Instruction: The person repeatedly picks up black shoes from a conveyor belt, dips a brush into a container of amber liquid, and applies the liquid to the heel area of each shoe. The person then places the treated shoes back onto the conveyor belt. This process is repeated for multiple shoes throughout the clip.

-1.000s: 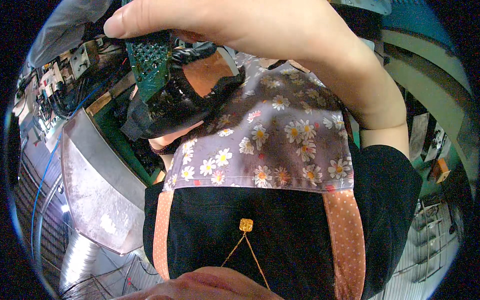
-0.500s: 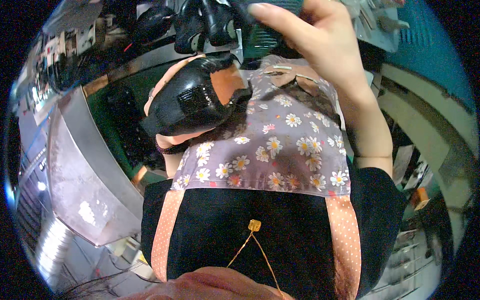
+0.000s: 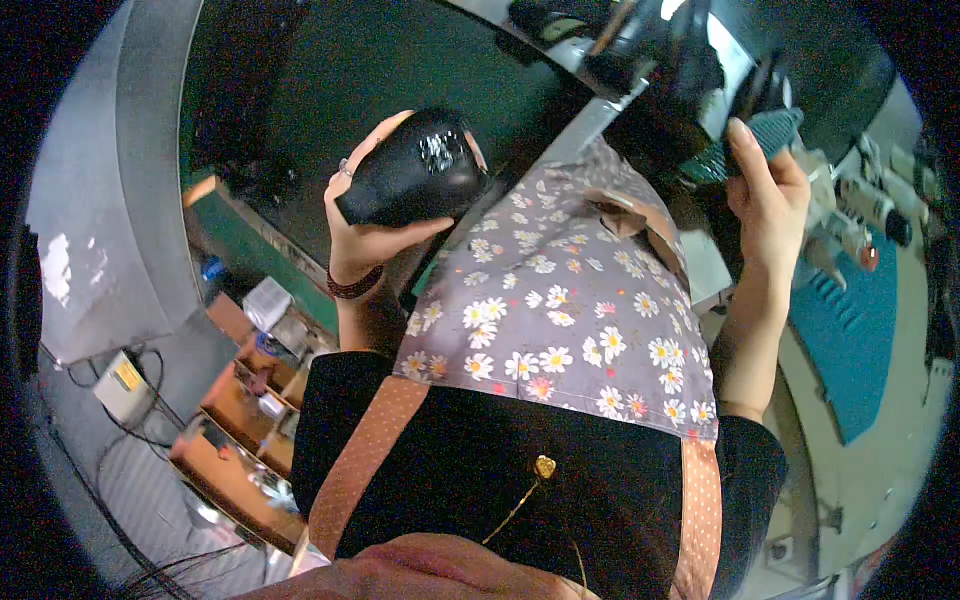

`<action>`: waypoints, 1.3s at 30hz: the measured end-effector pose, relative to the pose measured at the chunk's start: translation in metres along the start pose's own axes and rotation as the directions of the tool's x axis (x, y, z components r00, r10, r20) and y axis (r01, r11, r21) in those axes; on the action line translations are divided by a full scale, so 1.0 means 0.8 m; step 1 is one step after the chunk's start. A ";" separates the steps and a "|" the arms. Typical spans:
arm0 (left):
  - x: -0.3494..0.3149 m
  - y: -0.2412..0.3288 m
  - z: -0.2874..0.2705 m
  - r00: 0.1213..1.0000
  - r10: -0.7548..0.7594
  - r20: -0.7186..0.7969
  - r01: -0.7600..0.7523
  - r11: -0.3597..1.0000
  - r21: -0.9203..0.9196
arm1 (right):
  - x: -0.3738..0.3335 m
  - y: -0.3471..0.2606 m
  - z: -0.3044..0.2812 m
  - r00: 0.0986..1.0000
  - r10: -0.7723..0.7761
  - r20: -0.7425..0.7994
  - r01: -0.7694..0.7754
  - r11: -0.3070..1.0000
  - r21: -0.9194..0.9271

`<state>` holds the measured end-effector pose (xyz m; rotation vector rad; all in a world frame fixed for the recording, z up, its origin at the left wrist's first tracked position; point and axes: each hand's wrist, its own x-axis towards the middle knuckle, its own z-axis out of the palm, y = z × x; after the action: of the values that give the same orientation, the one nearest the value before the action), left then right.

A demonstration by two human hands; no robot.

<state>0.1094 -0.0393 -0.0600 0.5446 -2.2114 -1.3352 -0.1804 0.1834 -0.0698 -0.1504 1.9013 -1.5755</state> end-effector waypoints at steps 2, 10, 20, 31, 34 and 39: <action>-0.025 -0.018 -0.012 0.983 -0.160 -0.088 0.162 0.987 0.015 | 0.011 0.001 -0.007 0.999 0.026 0.026 -0.025 0.998 -0.056; -0.048 -0.168 -0.071 0.387 -0.611 -0.690 0.899 0.417 0.135 | 0.002 -0.041 0.035 0.998 0.066 0.012 -0.058 0.934 -0.351; -0.138 -0.256 0.054 0.314 -0.425 -0.849 0.841 0.540 0.040 | 0.004 -0.078 0.031 0.997 0.057 0.059 -0.023 0.885 -0.465; -0.103 -0.251 0.053 0.245 -0.411 -0.878 0.911 0.408 0.064 | 0.003 -0.098 0.056 0.986 0.044 0.158 0.064 0.784 -0.618; -0.090 -0.275 0.012 0.161 -0.400 -0.902 0.912 0.409 -0.018 | 0.002 -0.101 0.060 0.985 0.034 0.170 0.079 0.783 -0.617; -0.076 -0.334 -0.081 0.019 -0.355 -0.935 0.864 0.477 -0.163 | -0.004 -0.105 0.056 0.989 0.051 0.141 0.047 0.789 -0.612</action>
<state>0.2184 -0.1673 -0.2862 2.1506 -1.1495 -0.3715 -0.1797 0.1244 0.0056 -0.5320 2.2199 -0.8488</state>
